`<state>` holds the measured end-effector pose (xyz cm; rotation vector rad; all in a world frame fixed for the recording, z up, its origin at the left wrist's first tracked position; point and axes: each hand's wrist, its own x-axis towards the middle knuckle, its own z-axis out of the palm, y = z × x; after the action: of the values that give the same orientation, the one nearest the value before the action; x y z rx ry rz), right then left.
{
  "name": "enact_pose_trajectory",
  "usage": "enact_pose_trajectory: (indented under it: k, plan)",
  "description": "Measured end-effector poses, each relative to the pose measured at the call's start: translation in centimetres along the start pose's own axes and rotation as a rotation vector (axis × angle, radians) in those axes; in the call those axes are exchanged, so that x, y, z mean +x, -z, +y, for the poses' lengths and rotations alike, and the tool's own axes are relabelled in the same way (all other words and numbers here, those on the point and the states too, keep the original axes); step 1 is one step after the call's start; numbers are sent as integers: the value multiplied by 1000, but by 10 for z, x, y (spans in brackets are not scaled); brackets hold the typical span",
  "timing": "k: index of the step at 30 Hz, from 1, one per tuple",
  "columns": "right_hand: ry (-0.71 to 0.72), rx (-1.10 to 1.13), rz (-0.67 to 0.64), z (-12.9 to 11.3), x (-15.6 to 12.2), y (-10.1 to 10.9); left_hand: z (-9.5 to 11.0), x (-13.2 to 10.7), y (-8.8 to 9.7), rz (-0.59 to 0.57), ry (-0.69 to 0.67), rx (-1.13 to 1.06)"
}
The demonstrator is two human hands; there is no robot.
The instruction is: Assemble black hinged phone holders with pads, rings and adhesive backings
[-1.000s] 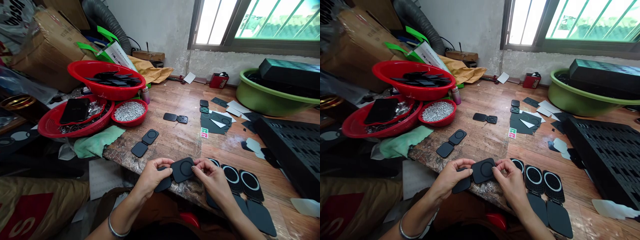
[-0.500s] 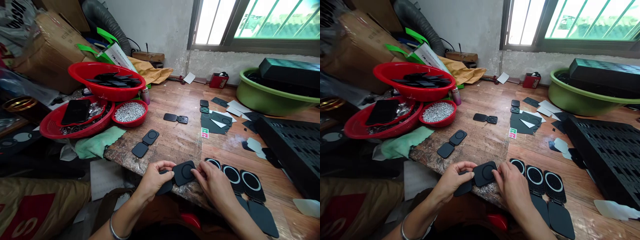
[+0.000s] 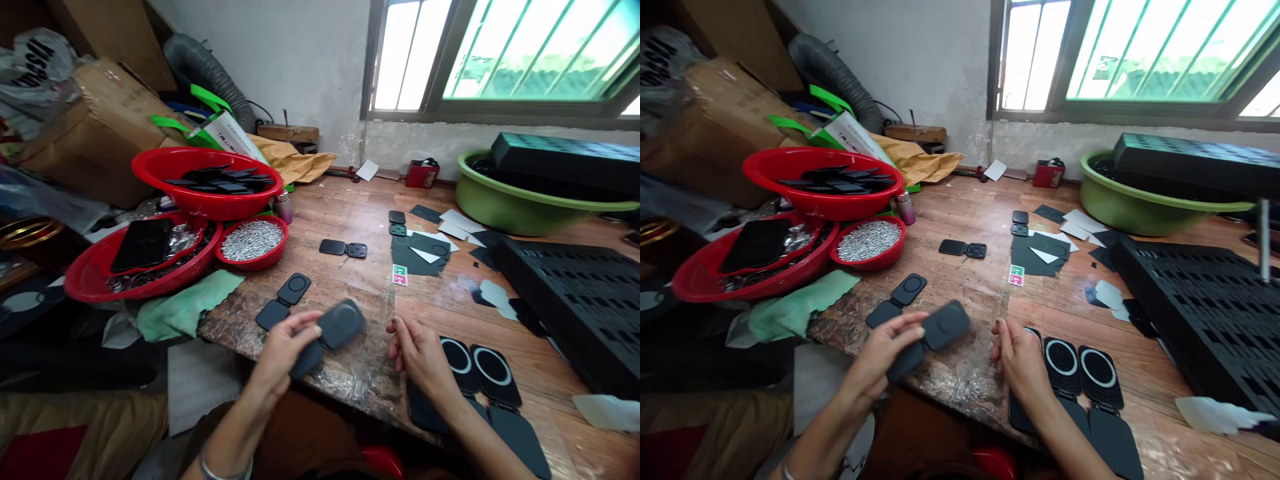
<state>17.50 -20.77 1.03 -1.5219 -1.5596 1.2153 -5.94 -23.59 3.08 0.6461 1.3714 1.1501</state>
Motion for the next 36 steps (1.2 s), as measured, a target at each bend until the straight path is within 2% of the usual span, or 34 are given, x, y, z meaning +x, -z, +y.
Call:
enact_pose_trajectory:
  k: [3, 5, 7, 8, 10, 12, 13, 15, 18, 19, 21, 22, 24, 26, 31, 34, 36]
  plan:
    - [-7, 14, 68, 8, 5, 26, 19, 34, 36, 264, -185, 35]
    - [29, -35, 122, 12, 4, 47, 27, 56, 60, 347, -269, 115]
    - [51, -54, 193, 15, 0, 69, 31, 72, 78, 366, -321, 315]
    - [55, -53, 231, 16, -1, 80, 33, 76, 83, 395, -375, 456]
    - [48, -44, 298, 18, -5, 102, 34, 76, 80, 504, -582, 747]
    - [47, -71, 344, 21, -6, 119, 32, 64, 59, 561, -853, 923]
    - [55, -104, 350, 23, -6, 125, 28, 53, 42, 513, -965, 951]
    - [81, -191, 334, 30, -1, 129, 14, 28, -1, 248, -1069, 953]
    - [125, -284, 271, 40, 15, 121, -23, -9, -64, -376, -1045, 1076]
    - [141, -301, 256, 43, 23, 116, -37, -18, -81, -543, -1013, 1133]
    - [181, -334, 234, 45, 40, 107, -60, -26, -104, -740, -948, 1170]
    - [202, -353, 227, 45, 49, 103, -68, -27, -110, -777, -924, 1167]
    - [247, -395, 222, 43, 68, 96, -73, -23, -110, -784, -900, 1150]
    - [297, -440, 224, 38, 86, 89, -66, -17, -99, -761, -882, 1155]
    - [420, -563, 177, 25, 133, 62, -32, -4, -44, -759, -793, 1148]
    - [455, -635, 146, 16, 162, 40, -26, 4, -15, -689, -743, 1118]
    - [471, -690, 126, 8, 180, 24, -28, 8, -5, -637, -738, 1100]
